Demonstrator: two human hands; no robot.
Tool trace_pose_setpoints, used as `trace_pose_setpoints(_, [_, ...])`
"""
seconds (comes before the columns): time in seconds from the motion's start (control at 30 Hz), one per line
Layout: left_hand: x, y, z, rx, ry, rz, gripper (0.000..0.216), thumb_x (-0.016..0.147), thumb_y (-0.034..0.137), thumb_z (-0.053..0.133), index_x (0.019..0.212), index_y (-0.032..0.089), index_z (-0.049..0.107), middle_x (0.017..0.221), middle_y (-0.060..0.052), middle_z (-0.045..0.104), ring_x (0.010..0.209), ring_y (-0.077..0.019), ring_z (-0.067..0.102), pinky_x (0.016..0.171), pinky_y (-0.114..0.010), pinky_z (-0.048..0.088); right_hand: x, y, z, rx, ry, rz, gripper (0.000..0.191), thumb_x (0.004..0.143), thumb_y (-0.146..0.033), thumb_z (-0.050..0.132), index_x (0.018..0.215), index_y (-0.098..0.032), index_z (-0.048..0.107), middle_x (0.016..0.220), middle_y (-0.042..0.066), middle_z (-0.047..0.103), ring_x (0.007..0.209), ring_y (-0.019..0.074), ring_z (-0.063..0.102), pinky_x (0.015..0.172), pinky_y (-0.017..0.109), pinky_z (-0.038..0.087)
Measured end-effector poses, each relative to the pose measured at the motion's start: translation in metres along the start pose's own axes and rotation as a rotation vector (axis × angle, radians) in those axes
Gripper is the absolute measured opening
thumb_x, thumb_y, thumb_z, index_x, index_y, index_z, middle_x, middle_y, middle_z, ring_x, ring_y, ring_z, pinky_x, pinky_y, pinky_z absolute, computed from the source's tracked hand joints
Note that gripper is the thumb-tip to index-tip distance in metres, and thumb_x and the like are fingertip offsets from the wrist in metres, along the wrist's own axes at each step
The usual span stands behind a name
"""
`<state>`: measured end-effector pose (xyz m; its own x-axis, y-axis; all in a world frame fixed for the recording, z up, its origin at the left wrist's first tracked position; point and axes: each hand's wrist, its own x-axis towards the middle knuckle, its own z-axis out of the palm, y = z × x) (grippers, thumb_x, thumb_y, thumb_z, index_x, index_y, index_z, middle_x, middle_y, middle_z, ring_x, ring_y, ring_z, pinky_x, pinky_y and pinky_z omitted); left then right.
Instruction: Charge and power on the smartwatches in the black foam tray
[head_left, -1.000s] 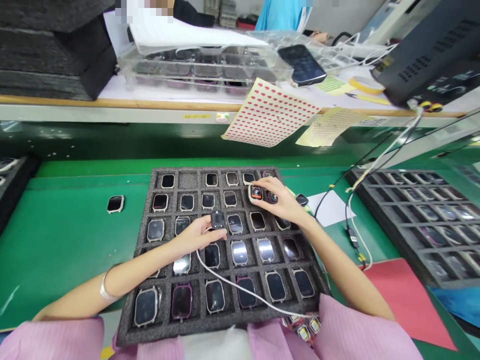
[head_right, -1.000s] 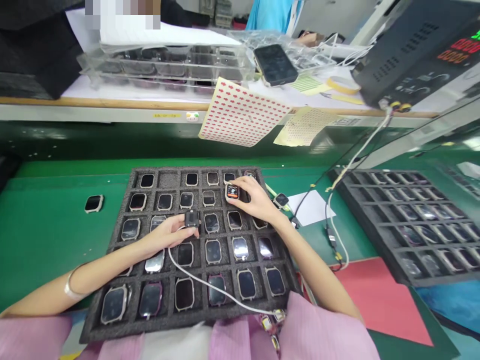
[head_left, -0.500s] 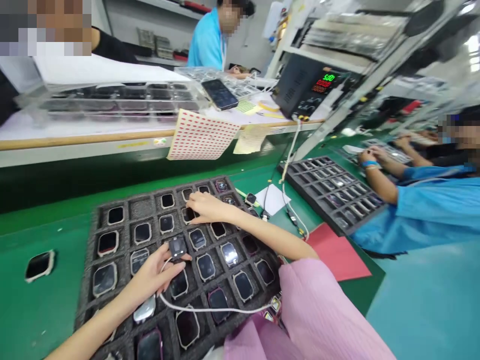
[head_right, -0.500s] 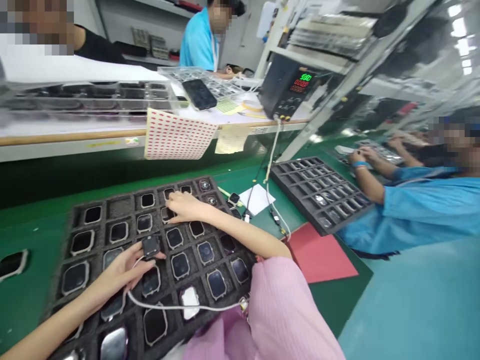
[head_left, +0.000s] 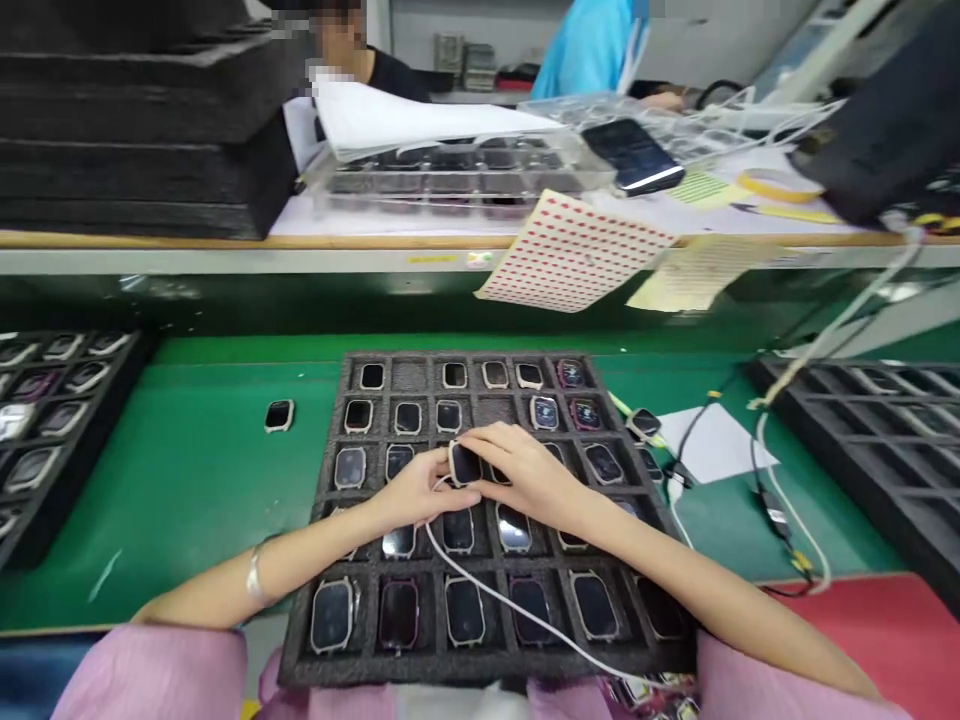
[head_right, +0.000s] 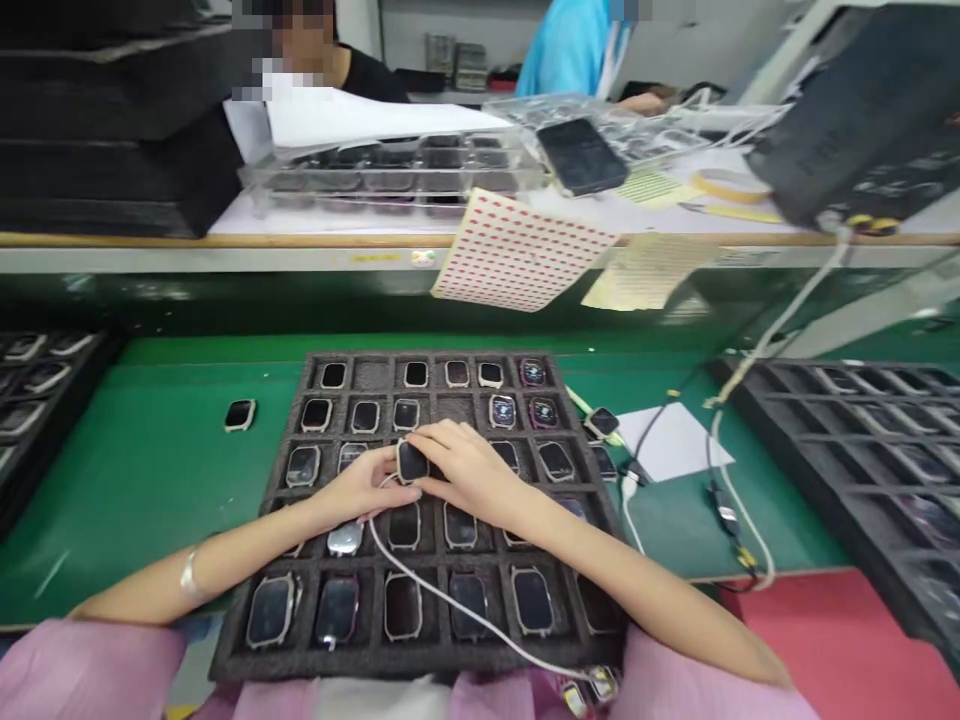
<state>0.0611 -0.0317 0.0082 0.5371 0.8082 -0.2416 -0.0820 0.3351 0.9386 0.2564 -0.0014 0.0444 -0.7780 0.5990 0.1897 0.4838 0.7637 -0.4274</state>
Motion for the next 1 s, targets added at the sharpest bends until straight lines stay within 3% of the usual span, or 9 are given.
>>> trace_pose_setpoints(0.1, [0.002, -0.002, 0.001, -0.011, 0.069, 0.089, 0.037, 0.075, 0.034, 0.072, 0.103, 0.013, 0.063, 0.098, -0.008, 0.068, 0.068, -0.0120, 0.060, 0.059, -0.022, 0.048, 0.003, 0.003, 0.004, 0.069, 0.016, 0.008, 0.041, 0.084, -0.023, 0.064, 0.124, -0.021, 0.052, 0.116, 0.012, 0.062, 0.106, 0.0286, 0.059, 0.086, 0.046, 0.051])
trace_pose_setpoints(0.2, [0.003, -0.006, 0.004, -0.058, 0.114, 0.130, 0.037, 0.075, 0.036, 0.072, 0.103, 0.012, 0.064, 0.097, -0.009, 0.069, 0.087, -0.0189, 0.063, 0.079, -0.029, 0.049, 0.004, 0.002, 0.005, 0.166, 0.054, 0.038, 0.039, 0.086, -0.025, 0.062, 0.123, -0.021, 0.050, 0.114, 0.011, 0.061, 0.102, 0.0255, 0.062, 0.086, 0.042, 0.054])
trace_pose_setpoints(0.43, [-0.001, -0.008, 0.002, -0.202, 0.150, 0.065, 0.035, 0.068, 0.034, 0.078, 0.091, 0.011, 0.065, 0.080, -0.005, 0.068, 0.074, -0.0162, 0.063, 0.074, -0.029, 0.048, 0.003, -0.002, 0.014, 0.129, 0.069, 0.002, 0.039, 0.088, -0.023, 0.058, 0.125, -0.019, 0.048, 0.115, 0.013, 0.057, 0.106, 0.0263, 0.059, 0.087, 0.042, 0.055])
trace_pose_setpoints(0.7, [-0.007, -0.002, 0.002, -0.231, 0.101, 0.076, 0.034, 0.068, 0.033, 0.078, 0.090, 0.011, 0.066, 0.080, -0.004, 0.066, 0.075, -0.0155, 0.060, 0.075, -0.028, 0.045, 0.000, 0.002, 0.023, 0.319, 0.207, -0.093, 0.046, 0.084, -0.024, 0.064, 0.127, -0.021, 0.046, 0.107, 0.011, 0.055, 0.100, 0.0227, 0.058, 0.083, 0.038, 0.054])
trace_pose_setpoints(1.0, [-0.008, -0.004, 0.001, -0.237, 0.072, 0.063, 0.033, 0.068, 0.033, 0.078, 0.088, 0.011, 0.066, 0.079, -0.003, 0.064, 0.075, -0.0147, 0.058, 0.075, -0.027, 0.043, 0.001, 0.001, 0.023, 0.402, 0.243, -0.105, 0.047, 0.082, -0.025, 0.069, 0.124, -0.020, 0.049, 0.104, 0.010, 0.056, 0.095, 0.0217, 0.057, 0.080, 0.037, 0.053])
